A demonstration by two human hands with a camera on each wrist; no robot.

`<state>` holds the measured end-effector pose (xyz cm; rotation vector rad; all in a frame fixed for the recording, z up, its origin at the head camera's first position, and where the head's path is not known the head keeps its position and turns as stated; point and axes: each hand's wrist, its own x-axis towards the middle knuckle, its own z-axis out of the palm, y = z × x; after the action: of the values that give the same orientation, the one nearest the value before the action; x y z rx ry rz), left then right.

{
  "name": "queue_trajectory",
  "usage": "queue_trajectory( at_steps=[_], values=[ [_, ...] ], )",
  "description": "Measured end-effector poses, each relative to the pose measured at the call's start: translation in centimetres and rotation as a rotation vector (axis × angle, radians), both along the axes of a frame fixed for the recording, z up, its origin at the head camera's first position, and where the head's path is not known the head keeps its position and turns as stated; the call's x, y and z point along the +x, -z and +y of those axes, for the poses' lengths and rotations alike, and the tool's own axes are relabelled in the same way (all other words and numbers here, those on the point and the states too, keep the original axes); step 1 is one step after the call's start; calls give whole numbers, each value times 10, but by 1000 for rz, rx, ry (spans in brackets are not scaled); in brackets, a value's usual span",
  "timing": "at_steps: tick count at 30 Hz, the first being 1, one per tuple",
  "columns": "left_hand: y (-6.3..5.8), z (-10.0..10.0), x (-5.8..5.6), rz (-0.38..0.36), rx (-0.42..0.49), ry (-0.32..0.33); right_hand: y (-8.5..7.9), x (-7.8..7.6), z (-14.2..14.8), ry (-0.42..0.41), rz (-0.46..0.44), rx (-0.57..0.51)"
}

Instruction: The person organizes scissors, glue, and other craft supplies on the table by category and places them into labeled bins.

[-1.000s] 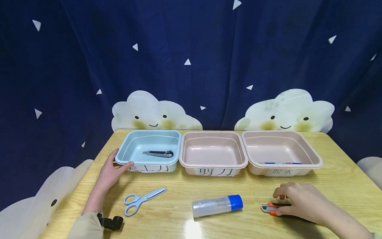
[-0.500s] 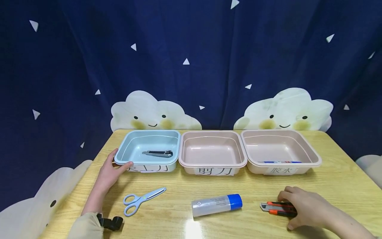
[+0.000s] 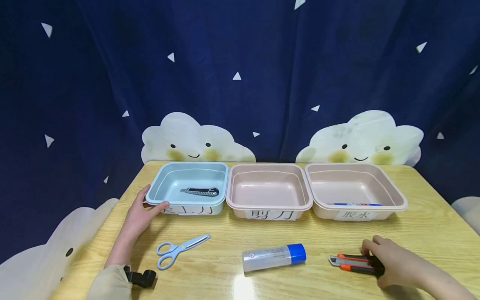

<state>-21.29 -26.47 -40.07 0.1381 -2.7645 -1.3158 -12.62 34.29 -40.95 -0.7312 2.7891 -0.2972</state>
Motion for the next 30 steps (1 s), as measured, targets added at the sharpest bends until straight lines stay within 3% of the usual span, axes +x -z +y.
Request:
queue_trajectory(
  at_steps=[7, 19, 23, 30],
  values=[
    [1, 0, 0, -4, 1, -1, 0, -2, 3, 5, -21, 5],
    [3, -1, -3, 25, -5, 5, -19, -6, -14, -31, 81, -4],
    [5, -1, -3, 26, -4, 6, -25, -5, -20, -38, 185, -2],
    [4, -1, -2, 18, -10, -1, -35, -5, -34, -80, 485, -58]
  ],
)
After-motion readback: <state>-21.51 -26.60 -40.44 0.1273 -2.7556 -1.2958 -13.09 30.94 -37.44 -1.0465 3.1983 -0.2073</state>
